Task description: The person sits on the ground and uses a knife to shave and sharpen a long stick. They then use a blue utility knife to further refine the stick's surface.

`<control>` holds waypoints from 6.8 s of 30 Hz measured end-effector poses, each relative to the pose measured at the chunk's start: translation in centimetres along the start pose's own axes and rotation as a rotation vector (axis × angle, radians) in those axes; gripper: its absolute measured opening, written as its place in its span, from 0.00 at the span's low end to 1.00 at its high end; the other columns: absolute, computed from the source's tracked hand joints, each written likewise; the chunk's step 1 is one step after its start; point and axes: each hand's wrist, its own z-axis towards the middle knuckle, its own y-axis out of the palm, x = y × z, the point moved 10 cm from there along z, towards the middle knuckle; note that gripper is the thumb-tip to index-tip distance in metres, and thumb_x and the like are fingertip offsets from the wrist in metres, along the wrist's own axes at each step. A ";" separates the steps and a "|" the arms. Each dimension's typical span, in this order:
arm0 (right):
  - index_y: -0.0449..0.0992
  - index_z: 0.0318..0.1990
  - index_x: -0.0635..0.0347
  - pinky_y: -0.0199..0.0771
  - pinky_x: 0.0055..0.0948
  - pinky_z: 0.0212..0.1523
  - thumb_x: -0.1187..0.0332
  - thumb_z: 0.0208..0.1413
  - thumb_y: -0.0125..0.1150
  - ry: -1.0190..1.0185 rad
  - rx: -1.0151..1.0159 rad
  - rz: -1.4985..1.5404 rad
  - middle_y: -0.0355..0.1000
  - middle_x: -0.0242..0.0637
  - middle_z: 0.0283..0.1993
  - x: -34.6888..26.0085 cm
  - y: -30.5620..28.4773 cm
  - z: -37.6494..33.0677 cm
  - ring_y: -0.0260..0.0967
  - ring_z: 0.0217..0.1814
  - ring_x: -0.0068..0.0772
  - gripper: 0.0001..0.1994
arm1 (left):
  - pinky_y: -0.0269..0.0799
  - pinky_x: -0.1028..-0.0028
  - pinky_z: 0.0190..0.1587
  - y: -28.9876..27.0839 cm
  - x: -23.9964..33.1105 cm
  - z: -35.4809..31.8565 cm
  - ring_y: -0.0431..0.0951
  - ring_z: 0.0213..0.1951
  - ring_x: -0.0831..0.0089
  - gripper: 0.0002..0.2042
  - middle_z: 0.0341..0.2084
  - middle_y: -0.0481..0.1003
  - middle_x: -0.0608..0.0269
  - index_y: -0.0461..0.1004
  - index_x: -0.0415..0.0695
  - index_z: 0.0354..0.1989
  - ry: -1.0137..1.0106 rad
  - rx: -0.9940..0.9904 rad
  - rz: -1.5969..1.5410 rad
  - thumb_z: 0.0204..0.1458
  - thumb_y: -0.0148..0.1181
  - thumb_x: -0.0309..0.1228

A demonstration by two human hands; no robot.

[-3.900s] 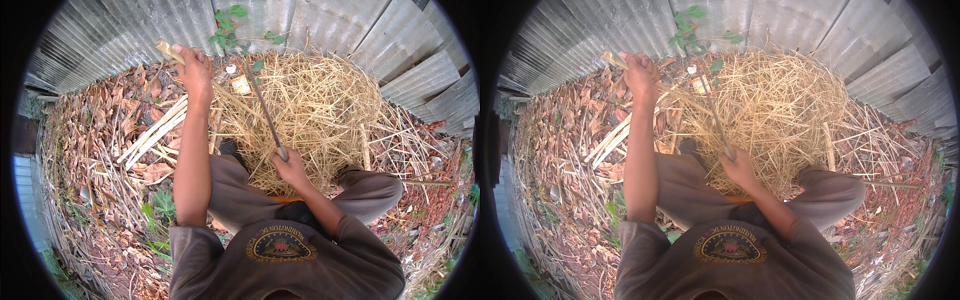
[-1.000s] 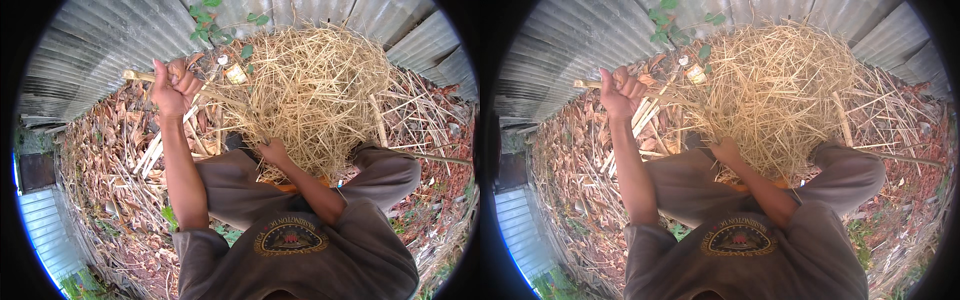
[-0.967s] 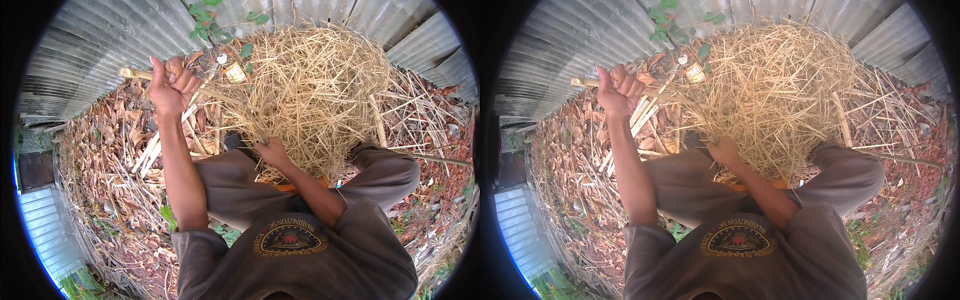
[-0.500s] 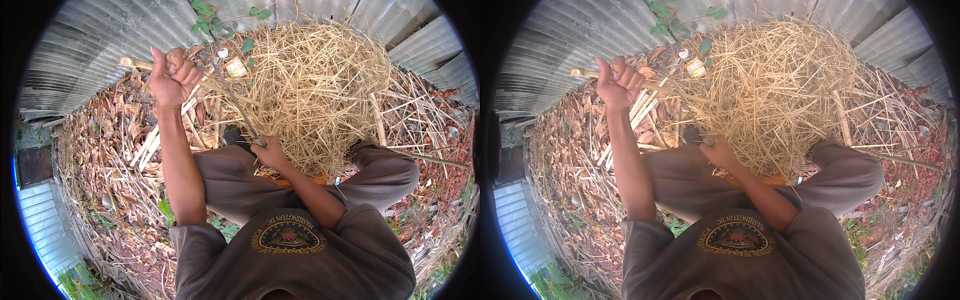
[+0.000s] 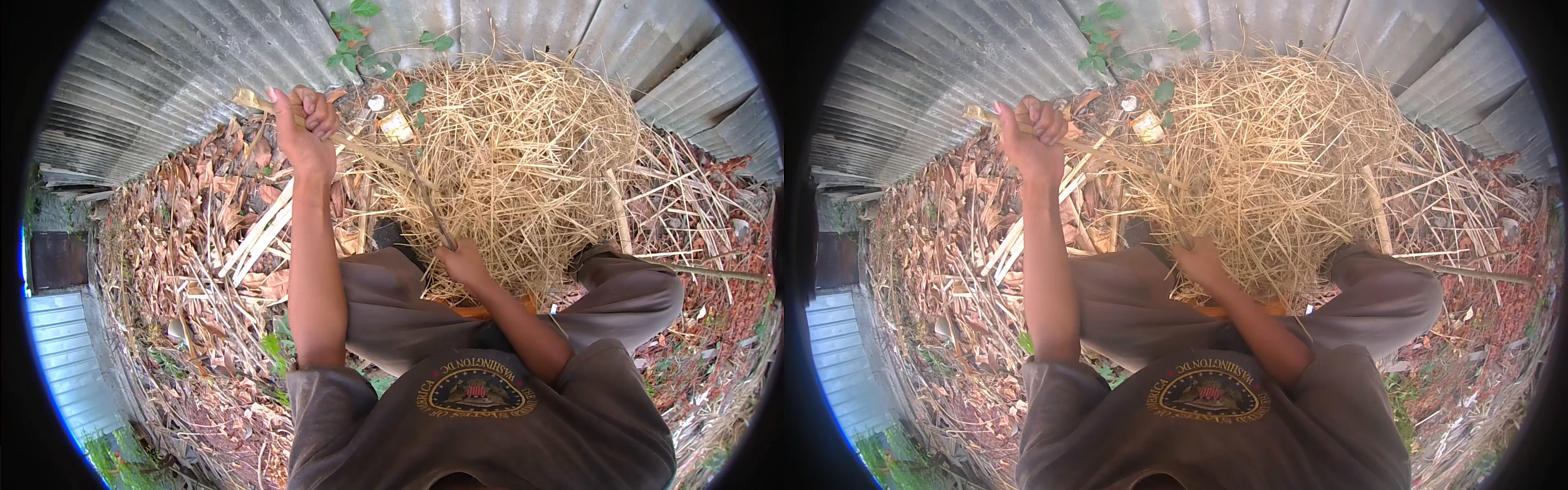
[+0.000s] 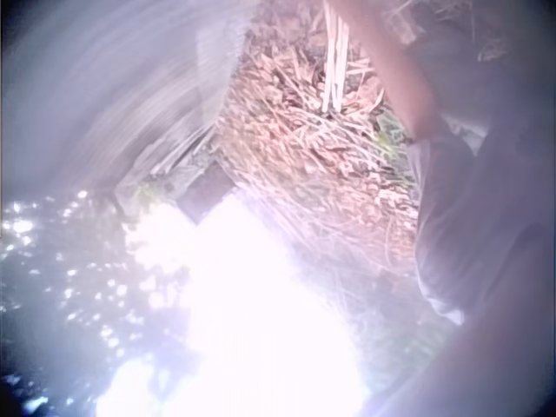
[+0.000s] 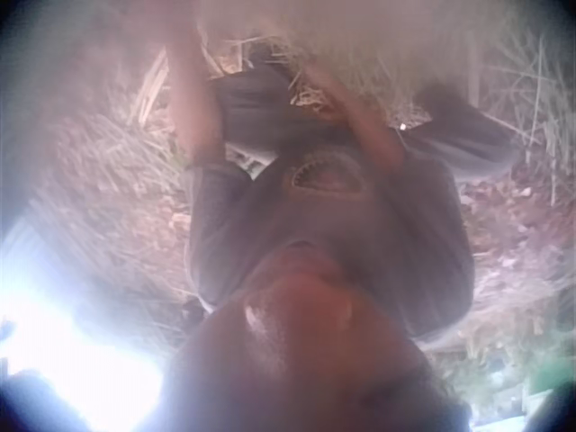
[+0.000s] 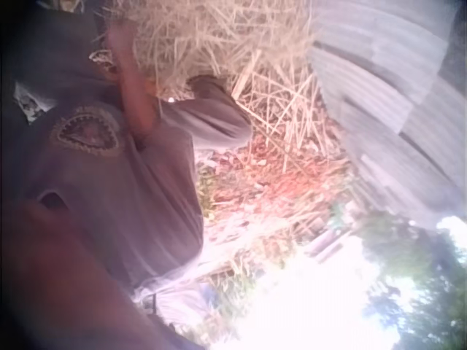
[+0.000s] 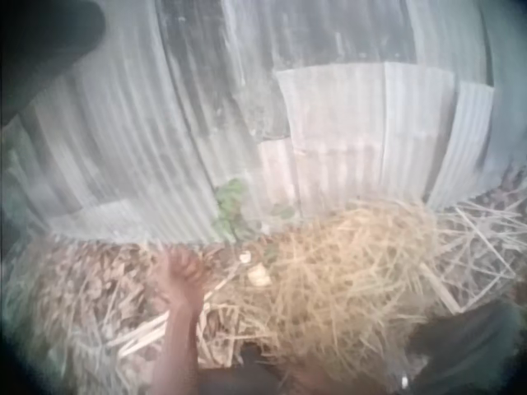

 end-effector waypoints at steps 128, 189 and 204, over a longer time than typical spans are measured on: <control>0.68 0.19 0.66 0.66 0.40 0.24 0.68 0.46 0.55 -0.340 0.116 -0.165 0.65 0.49 0.17 -6.4 6.4 0.6 0.67 0.19 0.46 0.11 | 0.43 0.75 0.20 -6.8 1.0 -1.0 0.45 0.17 0.78 0.24 0.13 0.50 0.72 0.56 0.46 0.22 0.237 0.320 -0.016 0.62 0.43 0.52; 0.62 0.23 0.54 0.52 0.22 0.10 0.71 0.54 0.53 -0.137 -0.209 0.238 0.59 0.28 0.11 -8.7 1.9 4.7 0.52 0.09 0.17 0.10 | 0.54 0.81 0.16 2.0 -1.5 3.2 0.57 0.13 0.85 0.22 0.11 0.59 0.72 0.62 0.44 0.22 0.466 0.217 0.150 0.63 0.45 0.47; 0.73 0.32 0.66 0.75 0.37 0.30 0.60 0.52 0.54 -0.122 0.040 -1.296 0.73 0.44 0.26 -2.6 -4.4 7.2 0.75 0.28 0.34 0.15 | 0.50 0.81 0.17 -2.0 -0.2 3.1 0.56 0.15 0.87 0.22 0.12 0.61 0.74 0.63 0.43 0.20 0.500 0.345 0.236 0.65 0.44 0.43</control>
